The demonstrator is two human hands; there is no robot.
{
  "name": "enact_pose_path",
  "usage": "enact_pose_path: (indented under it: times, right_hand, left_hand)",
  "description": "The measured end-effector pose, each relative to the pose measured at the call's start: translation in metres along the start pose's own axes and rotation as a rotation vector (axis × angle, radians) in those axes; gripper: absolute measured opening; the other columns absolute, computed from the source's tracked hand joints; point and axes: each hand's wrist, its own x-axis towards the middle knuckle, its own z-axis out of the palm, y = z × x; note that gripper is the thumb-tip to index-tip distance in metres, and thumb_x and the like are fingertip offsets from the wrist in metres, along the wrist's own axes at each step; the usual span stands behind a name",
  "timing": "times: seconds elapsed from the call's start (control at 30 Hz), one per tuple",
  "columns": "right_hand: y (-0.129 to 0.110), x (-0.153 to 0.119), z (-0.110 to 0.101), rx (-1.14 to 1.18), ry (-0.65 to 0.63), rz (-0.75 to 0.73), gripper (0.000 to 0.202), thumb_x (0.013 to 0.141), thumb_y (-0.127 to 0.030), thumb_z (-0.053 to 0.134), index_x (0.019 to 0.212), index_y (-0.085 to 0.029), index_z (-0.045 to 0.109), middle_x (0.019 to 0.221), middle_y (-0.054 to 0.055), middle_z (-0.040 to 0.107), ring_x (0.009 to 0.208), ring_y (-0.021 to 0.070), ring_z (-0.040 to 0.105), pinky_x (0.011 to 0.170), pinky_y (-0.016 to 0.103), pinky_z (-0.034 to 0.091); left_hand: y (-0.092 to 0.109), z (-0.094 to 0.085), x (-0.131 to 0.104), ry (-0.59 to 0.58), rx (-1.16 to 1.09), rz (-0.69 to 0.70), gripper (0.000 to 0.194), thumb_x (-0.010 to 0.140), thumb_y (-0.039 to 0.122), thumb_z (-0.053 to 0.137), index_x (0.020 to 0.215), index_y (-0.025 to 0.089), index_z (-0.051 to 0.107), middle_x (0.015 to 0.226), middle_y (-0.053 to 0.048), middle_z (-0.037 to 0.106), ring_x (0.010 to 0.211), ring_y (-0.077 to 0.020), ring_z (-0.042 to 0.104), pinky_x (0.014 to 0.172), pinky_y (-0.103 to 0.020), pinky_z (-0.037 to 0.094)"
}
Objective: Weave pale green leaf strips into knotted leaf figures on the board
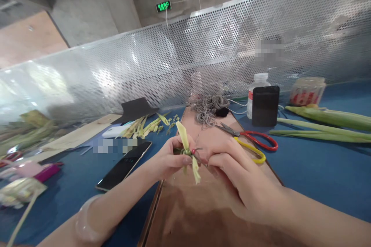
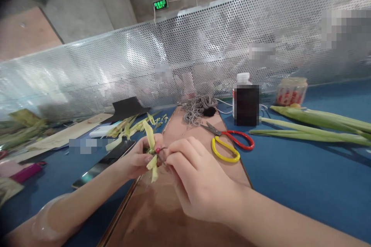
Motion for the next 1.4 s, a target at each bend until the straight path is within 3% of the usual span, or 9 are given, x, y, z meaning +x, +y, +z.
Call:
enact_pose_path:
  times: [0.23, 0.43, 0.6, 0.7, 0.83, 1.0, 1.1, 1.2, 1.4]
  right_hand:
    - [0.002, 0.000, 0.004, -0.043, -0.043, -0.016, 0.017, 0.077, -0.006, 0.039, 0.085, -0.014, 0.053, 0.092, 0.010, 0.054, 0.083, 0.0171, 0.048, 0.072, 0.030, 0.044]
    - [0.005, 0.001, 0.007, -0.127, -0.076, 0.080, 0.014, 0.077, -0.008, 0.043, 0.080, -0.017, 0.053, 0.090, 0.008, 0.050, 0.078, 0.0154, 0.048, 0.064, 0.026, 0.046]
    - [0.015, -0.005, 0.020, -0.231, 0.043, 0.063, 0.014, 0.077, -0.010, 0.047, 0.088, -0.017, 0.053, 0.090, 0.007, 0.051, 0.083, 0.0181, 0.045, 0.070, 0.032, 0.046]
    - [0.020, -0.006, 0.022, -0.233, 0.071, -0.003, 0.018, 0.081, -0.009, 0.042, 0.096, -0.014, 0.049, 0.089, 0.009, 0.053, 0.089, 0.0185, 0.047, 0.074, 0.032, 0.046]
    - [0.023, -0.005, 0.020, -0.236, -0.051, -0.086, 0.013, 0.080, -0.008, 0.043, 0.090, -0.014, 0.050, 0.088, 0.009, 0.055, 0.092, 0.0195, 0.048, 0.080, 0.033, 0.044]
    - [0.018, 0.002, 0.018, -0.098, -0.151, 0.119, 0.014, 0.079, -0.007, 0.043, 0.088, -0.016, 0.050, 0.090, 0.005, 0.058, 0.088, 0.0164, 0.052, 0.074, 0.030, 0.045]
    - [0.012, 0.008, 0.014, -0.035, -0.183, 0.304, 0.012, 0.080, -0.011, 0.041, 0.079, -0.018, 0.051, 0.078, 0.001, 0.059, 0.073, 0.0139, 0.054, 0.064, 0.027, 0.045]
    - [0.009, 0.010, 0.013, 0.004, -0.181, 0.359, 0.012, 0.080, -0.012, 0.041, 0.076, -0.018, 0.051, 0.076, 0.001, 0.058, 0.070, 0.0134, 0.053, 0.061, 0.027, 0.044]
    - [0.018, 0.003, 0.022, 0.079, -0.152, 0.263, 0.015, 0.080, -0.011, 0.042, 0.089, -0.020, 0.050, 0.094, 0.004, 0.056, 0.101, 0.0177, 0.047, 0.087, 0.039, 0.040]
  left_hand:
    - [-0.001, 0.005, 0.002, 0.190, -0.021, 0.031, 0.026, 0.052, 0.021, 0.077, 0.067, 0.014, 0.057, 0.057, 0.002, 0.059, 0.050, -0.0072, 0.054, 0.050, -0.016, 0.042]
    - [-0.002, 0.012, 0.008, 0.326, -0.089, 0.024, 0.021, 0.053, 0.017, 0.075, 0.066, 0.013, 0.059, 0.058, 0.001, 0.061, 0.051, -0.0071, 0.054, 0.052, -0.017, 0.043]
    - [-0.004, 0.013, 0.011, 0.378, -0.140, -0.001, 0.011, 0.062, 0.016, 0.069, 0.069, 0.011, 0.061, 0.062, 0.000, 0.060, 0.056, -0.0068, 0.054, 0.059, -0.018, 0.045]
    - [-0.006, 0.015, 0.011, 0.408, -0.037, -0.021, 0.014, 0.063, 0.018, 0.069, 0.071, 0.010, 0.061, 0.063, 0.000, 0.059, 0.058, -0.0078, 0.053, 0.058, -0.018, 0.043]
    - [-0.006, 0.018, 0.008, 0.443, 0.236, 0.043, 0.018, 0.063, 0.023, 0.069, 0.073, 0.011, 0.059, 0.070, -0.001, 0.059, 0.067, -0.0109, 0.054, 0.062, -0.020, 0.041]
    - [-0.005, 0.019, 0.007, 0.485, 0.435, 0.040, 0.017, 0.061, 0.022, 0.069, 0.068, 0.011, 0.058, 0.067, -0.001, 0.058, 0.065, -0.0118, 0.052, 0.060, -0.021, 0.039]
    - [-0.008, 0.020, 0.007, 0.466, 0.325, -0.008, 0.014, 0.062, 0.021, 0.067, 0.068, 0.011, 0.060, 0.066, -0.002, 0.059, 0.065, -0.0124, 0.054, 0.062, -0.022, 0.041]
    - [-0.010, 0.020, 0.008, 0.419, 0.080, -0.088, 0.014, 0.063, 0.019, 0.066, 0.072, 0.010, 0.061, 0.067, -0.004, 0.061, 0.061, -0.0114, 0.056, 0.060, -0.021, 0.043]
    - [-0.010, 0.021, 0.008, 0.411, -0.098, -0.121, 0.008, 0.066, 0.014, 0.064, 0.072, 0.009, 0.062, 0.067, -0.006, 0.064, 0.058, -0.0111, 0.058, 0.055, -0.019, 0.043]
